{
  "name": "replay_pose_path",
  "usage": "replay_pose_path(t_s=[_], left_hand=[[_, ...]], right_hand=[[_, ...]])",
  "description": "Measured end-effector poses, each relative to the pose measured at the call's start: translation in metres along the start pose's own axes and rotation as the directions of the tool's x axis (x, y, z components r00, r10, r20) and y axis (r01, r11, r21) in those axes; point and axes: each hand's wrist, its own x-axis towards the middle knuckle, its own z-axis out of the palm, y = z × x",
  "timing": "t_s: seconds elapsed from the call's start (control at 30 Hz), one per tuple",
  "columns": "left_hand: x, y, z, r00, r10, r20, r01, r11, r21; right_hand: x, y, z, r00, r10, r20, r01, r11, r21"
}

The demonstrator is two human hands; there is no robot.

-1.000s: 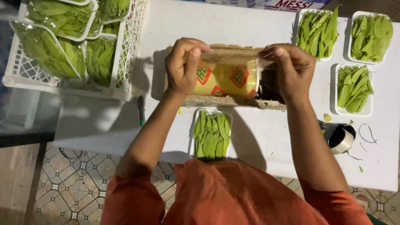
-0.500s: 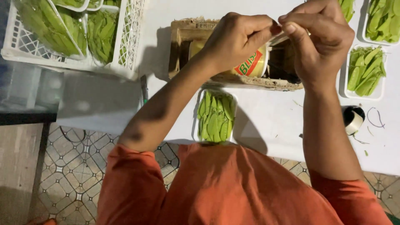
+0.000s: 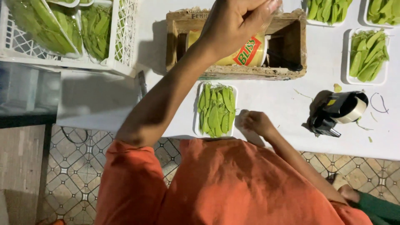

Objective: Wrapping trays of green beans with plastic film and securing them with tape at a packing station.

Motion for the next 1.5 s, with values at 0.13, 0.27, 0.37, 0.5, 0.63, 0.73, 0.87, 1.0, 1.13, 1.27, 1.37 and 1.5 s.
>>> replay_pose_path(t_s=[0.13, 0.27, 0.37, 0.5, 0.63, 0.73, 0.87, 1.0, 1.13, 1.27, 1.37, 1.5], left_hand=[[-0.004, -0.006, 0.006, 1.000, 0.018, 0.006, -0.019, 0.998, 0.055], [-0.009, -0.004, 0.004, 1.000, -0.006, 0.005, 0.006, 1.000, 0.029], [-0.014, -0.006, -0.001, 1.000, -0.011, 0.021, 0.010, 1.000, 0.010], [-0.018, -0.013, -0.001, 0.999, -0.025, 0.040, 0.024, 0.999, 0.023], [-0.016, -0.012, 0.000, 0.999, 0.003, 0.043, -0.003, 1.000, -0.016], [-0.014, -0.010, -0.001, 0.995, 0.058, 0.076, -0.056, 0.998, -0.024], [-0.011, -0.005, -0.005, 0.993, 0.066, 0.094, -0.065, 0.998, -0.012], [-0.009, 0.001, -0.007, 0.992, 0.021, 0.124, -0.022, 1.000, 0.003], [-0.007, 0.006, -0.012, 0.989, 0.011, 0.148, -0.001, 0.998, -0.063], [-0.007, 0.003, -0.012, 0.980, -0.038, 0.195, 0.054, 0.995, -0.079], [-0.006, 0.001, -0.012, 0.981, -0.037, 0.192, 0.053, 0.996, -0.077], [-0.005, -0.002, -0.013, 0.979, -0.055, 0.196, 0.072, 0.994, -0.082]], right_hand=[[0.007, 0.004, 0.022, 0.995, -0.100, -0.016, 0.099, 0.994, -0.037], [-0.009, -0.022, 0.033, 0.999, -0.017, 0.032, 0.019, 0.998, -0.064], [-0.008, -0.020, 0.041, 0.999, 0.035, 0.027, -0.034, 0.999, -0.010], [-0.001, -0.006, 0.046, 0.998, 0.053, -0.031, -0.053, 0.999, 0.002], [-0.014, -0.022, 0.052, 0.993, 0.095, -0.065, -0.094, 0.995, 0.016], [-0.014, -0.018, 0.057, 0.993, 0.080, -0.081, -0.066, 0.984, 0.164], [0.001, 0.006, 0.063, 0.996, 0.013, -0.085, 0.029, 0.882, 0.471], [-0.009, -0.010, 0.061, 0.992, 0.103, 0.068, -0.120, 0.675, 0.728], [-0.009, -0.006, 0.055, 0.993, 0.011, 0.114, -0.096, 0.627, 0.773], [-0.014, -0.011, 0.052, 0.989, -0.029, 0.146, -0.092, 0.649, 0.755], [-0.031, -0.028, 0.052, 0.983, -0.035, 0.182, -0.118, 0.636, 0.762], [-0.030, -0.014, 0.053, 0.984, -0.032, 0.173, -0.113, 0.634, 0.765]])
